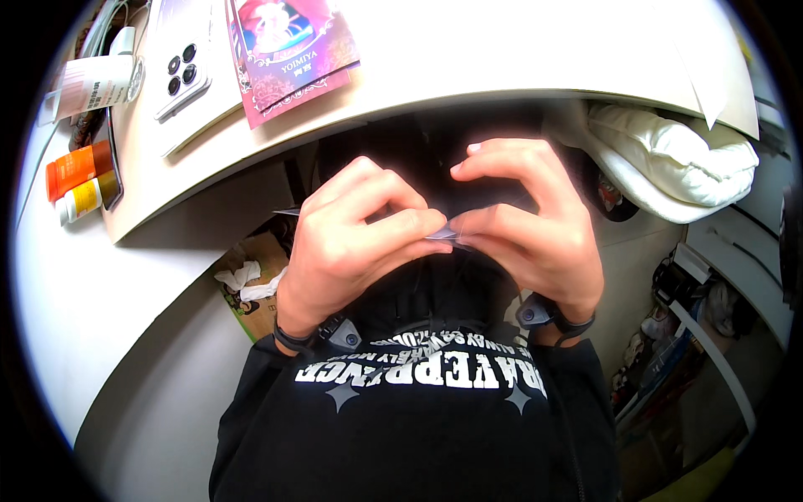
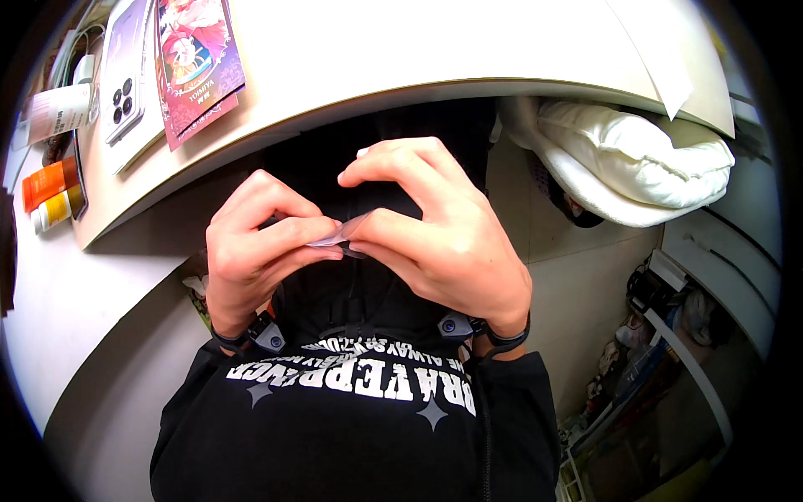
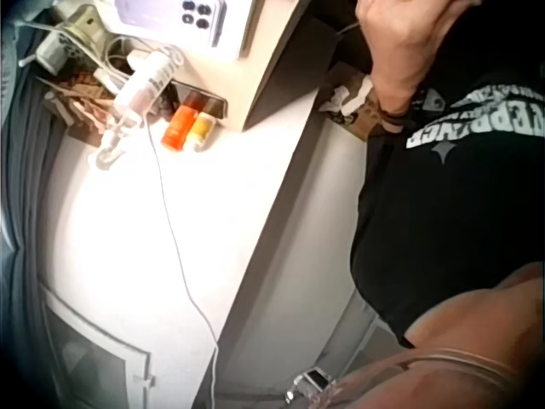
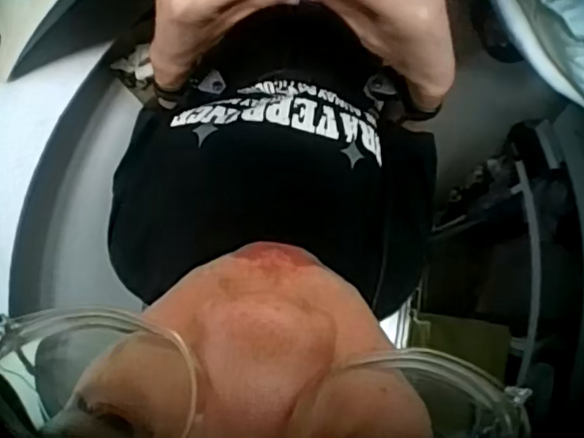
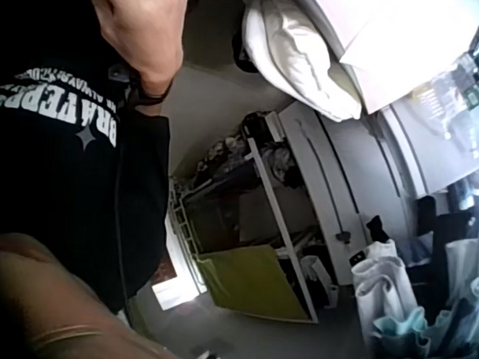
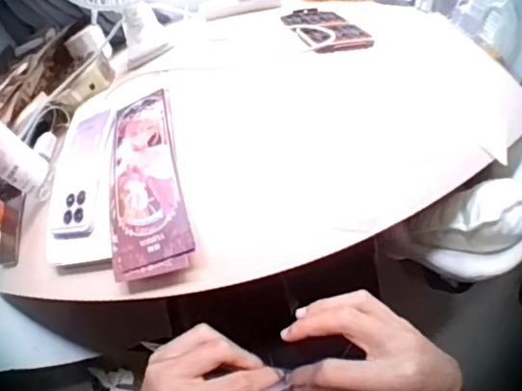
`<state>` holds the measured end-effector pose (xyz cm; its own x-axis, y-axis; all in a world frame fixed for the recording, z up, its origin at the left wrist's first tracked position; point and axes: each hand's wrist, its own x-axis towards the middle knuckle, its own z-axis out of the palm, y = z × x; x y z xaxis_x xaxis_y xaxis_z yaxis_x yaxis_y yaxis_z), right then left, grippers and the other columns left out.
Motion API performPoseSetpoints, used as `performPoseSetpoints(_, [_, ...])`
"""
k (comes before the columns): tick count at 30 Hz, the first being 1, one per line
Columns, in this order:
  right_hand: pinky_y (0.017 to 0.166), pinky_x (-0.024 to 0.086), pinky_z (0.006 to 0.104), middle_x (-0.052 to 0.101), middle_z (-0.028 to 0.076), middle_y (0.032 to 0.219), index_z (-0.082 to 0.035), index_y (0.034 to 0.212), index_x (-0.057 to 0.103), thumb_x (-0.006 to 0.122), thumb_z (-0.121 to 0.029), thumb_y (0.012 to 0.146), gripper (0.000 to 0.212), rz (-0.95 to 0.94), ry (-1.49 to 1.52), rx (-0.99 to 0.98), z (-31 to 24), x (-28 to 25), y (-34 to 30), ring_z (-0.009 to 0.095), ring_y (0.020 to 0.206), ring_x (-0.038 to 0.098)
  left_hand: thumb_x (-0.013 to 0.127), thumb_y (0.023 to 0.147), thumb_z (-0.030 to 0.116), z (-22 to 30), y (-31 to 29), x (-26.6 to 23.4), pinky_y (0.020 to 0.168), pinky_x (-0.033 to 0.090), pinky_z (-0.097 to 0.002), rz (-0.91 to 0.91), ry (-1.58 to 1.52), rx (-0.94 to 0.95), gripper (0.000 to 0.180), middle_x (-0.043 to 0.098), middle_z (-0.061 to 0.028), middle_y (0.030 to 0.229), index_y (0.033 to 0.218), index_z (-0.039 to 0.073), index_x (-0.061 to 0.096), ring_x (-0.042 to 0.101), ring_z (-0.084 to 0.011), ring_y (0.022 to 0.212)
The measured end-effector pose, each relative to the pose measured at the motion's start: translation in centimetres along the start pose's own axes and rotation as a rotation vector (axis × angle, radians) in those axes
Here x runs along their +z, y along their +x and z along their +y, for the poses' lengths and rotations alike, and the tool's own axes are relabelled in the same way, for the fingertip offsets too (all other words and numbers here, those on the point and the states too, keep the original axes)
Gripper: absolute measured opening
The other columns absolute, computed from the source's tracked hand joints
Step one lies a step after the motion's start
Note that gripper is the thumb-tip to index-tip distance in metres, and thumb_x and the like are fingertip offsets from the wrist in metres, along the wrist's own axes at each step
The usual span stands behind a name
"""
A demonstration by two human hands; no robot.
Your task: The person places several illustrated cards into clear plastic protective sleeves. They handle the cards and sleeves by hand, carefully inserting each card and smoothing the plastic to remove air bubbles.
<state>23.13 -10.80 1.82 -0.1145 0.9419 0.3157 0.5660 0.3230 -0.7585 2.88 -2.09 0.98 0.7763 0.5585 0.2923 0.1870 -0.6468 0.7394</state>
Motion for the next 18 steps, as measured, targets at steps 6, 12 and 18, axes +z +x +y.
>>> performPoseSetpoints(6, [0.083,0.053,0.0401,0.065,0.010,0.100,-0.001,0.076,0.065,0.077,0.001,0.062,0.019,0.063,-0.017,-0.030,0.2,0.5,-0.3,0.032,0.099,0.062,0.086,0.061,0.018,-0.1,0.1,0.0,0.057,0.043,-0.0303,-0.035,-0.020,-0.007,0.029,0.064,-0.0019,0.076,0.084,0.007,0.074,0.058,-0.0186,0.068])
performPoseSetpoints(12, [0.085,0.052,0.0398,0.065,0.012,0.101,0.000,0.076,0.066,0.073,0.008,0.056,0.023,0.242,-0.087,0.027,0.9,-2.1,-1.6,0.032,0.102,0.062,0.082,0.064,-0.001,-0.8,-0.2,-1.4,0.060,0.047,-0.0303,-0.005,0.087,-0.072,0.025,0.065,-0.0065,0.077,0.086,0.003,0.073,0.062,-0.0207,0.070])
performPoseSetpoints(18, [0.091,0.050,0.0422,0.063,0.015,0.104,0.001,0.077,0.065,0.069,0.011,0.059,0.021,0.283,-0.144,0.121,1.1,-4.1,-3.6,0.034,0.105,0.062,0.081,0.067,0.001,-1.5,-2.1,-3.5,0.057,0.044,-0.0285,-0.022,0.102,-0.159,0.019,0.064,-0.0080,0.074,0.081,-0.001,0.069,0.058,-0.0198,0.065])
